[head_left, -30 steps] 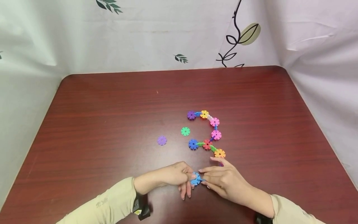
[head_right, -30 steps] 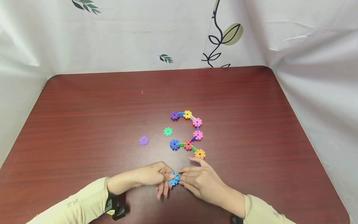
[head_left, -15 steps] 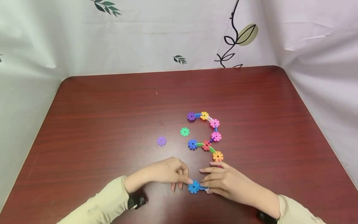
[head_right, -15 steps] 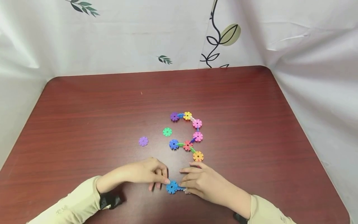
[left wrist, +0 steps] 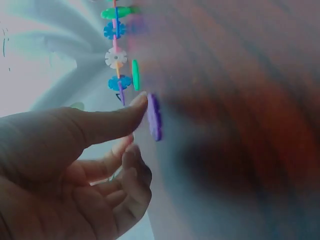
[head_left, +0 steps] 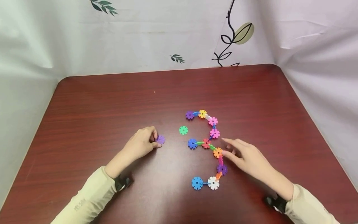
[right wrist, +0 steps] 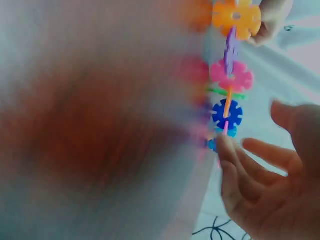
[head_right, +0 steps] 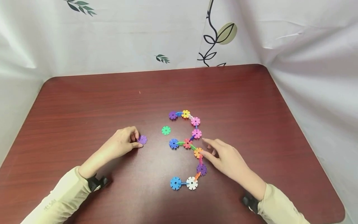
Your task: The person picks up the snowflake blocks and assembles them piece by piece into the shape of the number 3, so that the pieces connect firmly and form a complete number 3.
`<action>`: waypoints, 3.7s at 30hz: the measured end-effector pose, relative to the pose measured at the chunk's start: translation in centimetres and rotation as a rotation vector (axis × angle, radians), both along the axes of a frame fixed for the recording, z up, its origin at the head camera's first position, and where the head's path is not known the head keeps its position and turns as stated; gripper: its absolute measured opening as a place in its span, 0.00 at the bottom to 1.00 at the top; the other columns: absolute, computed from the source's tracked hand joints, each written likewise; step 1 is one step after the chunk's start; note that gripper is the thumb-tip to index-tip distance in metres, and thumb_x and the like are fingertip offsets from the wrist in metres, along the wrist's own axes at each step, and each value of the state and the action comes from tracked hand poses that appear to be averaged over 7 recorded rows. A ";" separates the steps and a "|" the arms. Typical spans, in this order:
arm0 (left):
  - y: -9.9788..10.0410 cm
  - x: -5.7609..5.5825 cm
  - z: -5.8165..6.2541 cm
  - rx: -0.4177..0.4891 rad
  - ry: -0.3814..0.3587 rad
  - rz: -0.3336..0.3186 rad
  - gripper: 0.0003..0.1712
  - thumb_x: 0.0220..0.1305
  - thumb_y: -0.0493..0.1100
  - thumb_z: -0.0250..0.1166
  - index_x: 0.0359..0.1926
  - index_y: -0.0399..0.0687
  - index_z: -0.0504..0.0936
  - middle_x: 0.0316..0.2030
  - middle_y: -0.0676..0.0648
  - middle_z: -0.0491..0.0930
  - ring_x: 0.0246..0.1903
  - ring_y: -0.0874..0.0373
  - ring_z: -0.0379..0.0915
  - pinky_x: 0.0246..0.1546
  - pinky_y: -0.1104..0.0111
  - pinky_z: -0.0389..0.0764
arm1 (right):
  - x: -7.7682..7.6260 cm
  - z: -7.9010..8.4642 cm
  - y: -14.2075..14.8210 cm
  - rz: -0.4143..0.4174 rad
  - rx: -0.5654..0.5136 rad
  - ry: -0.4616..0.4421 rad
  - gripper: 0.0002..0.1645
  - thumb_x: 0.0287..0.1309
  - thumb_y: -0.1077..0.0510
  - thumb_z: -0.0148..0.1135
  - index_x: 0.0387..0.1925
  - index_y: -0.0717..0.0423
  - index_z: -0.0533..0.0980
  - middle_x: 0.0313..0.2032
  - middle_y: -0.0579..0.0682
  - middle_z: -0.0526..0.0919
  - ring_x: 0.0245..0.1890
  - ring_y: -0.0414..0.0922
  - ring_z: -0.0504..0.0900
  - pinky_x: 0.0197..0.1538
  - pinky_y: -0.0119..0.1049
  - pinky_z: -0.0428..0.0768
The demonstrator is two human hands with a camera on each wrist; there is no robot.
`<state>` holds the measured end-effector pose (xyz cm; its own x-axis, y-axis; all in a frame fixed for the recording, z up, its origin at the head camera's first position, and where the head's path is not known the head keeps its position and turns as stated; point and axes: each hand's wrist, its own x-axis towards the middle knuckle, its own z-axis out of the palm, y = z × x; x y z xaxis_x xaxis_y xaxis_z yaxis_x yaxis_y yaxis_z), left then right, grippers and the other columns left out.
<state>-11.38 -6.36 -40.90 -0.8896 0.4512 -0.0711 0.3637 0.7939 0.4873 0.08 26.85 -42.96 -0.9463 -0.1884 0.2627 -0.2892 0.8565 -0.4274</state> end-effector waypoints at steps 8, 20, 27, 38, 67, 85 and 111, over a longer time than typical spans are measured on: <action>-0.2 0.1 -0.7 -0.038 -0.030 0.033 0.22 0.51 0.45 0.72 0.43 0.47 0.71 0.27 0.51 0.74 0.27 0.57 0.71 0.26 0.63 0.71 | -1.6 -0.2 -0.5 0.115 0.137 -0.164 0.30 0.53 0.39 0.64 0.56 0.44 0.75 0.27 0.35 0.70 0.18 0.28 0.63 0.21 0.25 0.65; 0.4 0.3 -0.6 -0.073 -0.077 -0.036 0.16 0.50 0.45 0.72 0.35 0.50 0.73 0.29 0.53 0.74 0.29 0.59 0.70 0.31 0.64 0.72 | -3.8 0.6 0.0 0.339 0.094 -0.312 0.24 0.54 0.56 0.64 0.54 0.56 0.76 0.33 0.41 0.73 0.17 0.28 0.62 0.21 0.24 0.67; 0.7 0.6 -0.6 -0.078 -0.035 -0.080 0.18 0.49 0.45 0.73 0.33 0.50 0.71 0.27 0.53 0.73 0.27 0.60 0.69 0.28 0.65 0.70 | -4.5 1.4 0.0 0.339 0.144 -0.320 0.20 0.52 0.55 0.66 0.49 0.54 0.79 0.29 0.40 0.72 0.16 0.29 0.61 0.21 0.25 0.65; 1.0 0.8 -0.5 -0.078 -0.015 -0.080 0.15 0.52 0.44 0.71 0.31 0.50 0.71 0.20 0.54 0.70 0.22 0.60 0.66 0.22 0.67 0.66 | -4.5 1.6 0.1 0.210 0.189 -0.232 0.24 0.54 0.42 0.64 0.50 0.48 0.79 0.27 0.37 0.75 0.20 0.32 0.64 0.25 0.29 0.66; 3.1 -1.1 -0.6 0.216 -0.032 -0.057 0.03 0.54 0.35 0.67 0.28 0.39 0.82 0.20 0.50 0.81 0.19 0.65 0.77 0.23 0.75 0.78 | -8.1 0.8 1.1 0.200 -0.194 0.083 0.15 0.44 0.62 0.73 0.36 0.51 0.78 0.40 0.46 0.81 0.42 0.40 0.78 0.47 0.29 0.75; 6.6 -3.3 -1.2 0.137 0.122 0.061 0.05 0.55 0.42 0.68 0.32 0.46 0.88 0.31 0.47 0.86 0.33 0.55 0.81 0.34 0.66 0.80 | -14.9 0.8 -4.7 0.438 0.213 0.045 0.33 0.49 0.43 0.69 0.57 0.48 0.75 0.51 0.48 0.81 0.50 0.45 0.77 0.57 0.50 0.64; 5.9 -4.0 -0.3 0.231 0.258 -0.100 0.05 0.54 0.33 0.65 0.31 0.41 0.88 0.27 0.45 0.85 0.25 0.61 0.81 0.24 0.77 0.79 | -15.1 1.6 -5.9 0.565 -0.028 0.056 0.23 0.48 0.57 0.69 0.47 0.62 0.80 0.40 0.50 0.82 0.37 0.43 0.78 0.41 0.38 0.75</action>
<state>-15.38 -0.51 -41.20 -0.8156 0.5147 0.2643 0.5685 0.6279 0.5315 -15.06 20.93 -41.35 -0.6852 -0.6533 0.3220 -0.7221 0.5511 -0.4183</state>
